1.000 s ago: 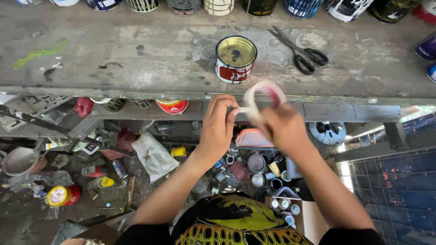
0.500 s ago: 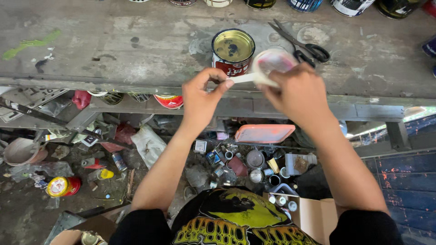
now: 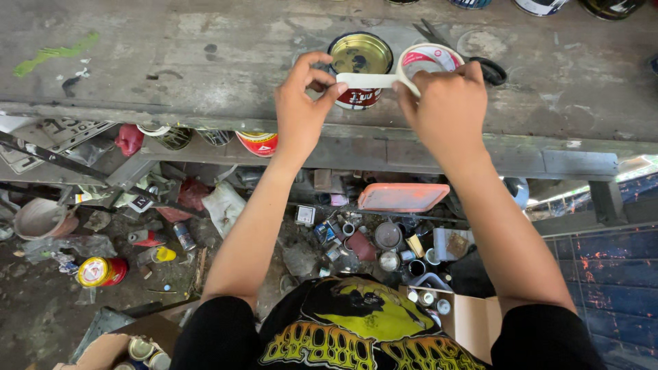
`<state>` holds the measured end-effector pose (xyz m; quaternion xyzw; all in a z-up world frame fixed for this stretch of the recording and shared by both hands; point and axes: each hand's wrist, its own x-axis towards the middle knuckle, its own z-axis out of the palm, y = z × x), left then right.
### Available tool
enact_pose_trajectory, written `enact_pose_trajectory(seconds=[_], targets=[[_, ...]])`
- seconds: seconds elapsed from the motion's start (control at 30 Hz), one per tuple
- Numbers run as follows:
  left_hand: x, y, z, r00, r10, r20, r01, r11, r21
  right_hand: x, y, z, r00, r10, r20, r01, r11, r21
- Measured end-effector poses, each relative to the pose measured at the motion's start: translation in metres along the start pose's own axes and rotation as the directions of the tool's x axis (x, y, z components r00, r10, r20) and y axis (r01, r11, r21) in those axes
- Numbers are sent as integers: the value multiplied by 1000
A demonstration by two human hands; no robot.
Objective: The person seals a small paint can by applying masking tape around the edge of the lid and cutting the tape with scissors.
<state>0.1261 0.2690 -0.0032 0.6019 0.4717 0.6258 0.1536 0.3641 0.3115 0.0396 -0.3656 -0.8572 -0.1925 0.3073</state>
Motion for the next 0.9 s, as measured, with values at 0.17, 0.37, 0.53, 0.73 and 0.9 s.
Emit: enact_pose_trajectory(seconds=[0.17,0.37,0.53,0.73,0.9], targets=[[-3,-5,1,1000,2,-14,-2,1000,24,-4,-3,10,999,26,-34,-26,1000,0],[0,-5,5,999,-17,-31,18,999,37,-3,-3,21,998,53,-21,-53,999,7],[1,-15,6,997,58,-53,-49,987,152,-4,-1,28,998,50,-31,-50,999,-6],[8,-30,-14,994,-52,96,35,985,170,-5,-2,32,997,60,-56,-59,998,4],[45,-44,-7,918,147,369,-184,981,68,-6,0,34,996,44,-79,-41,999,35]])
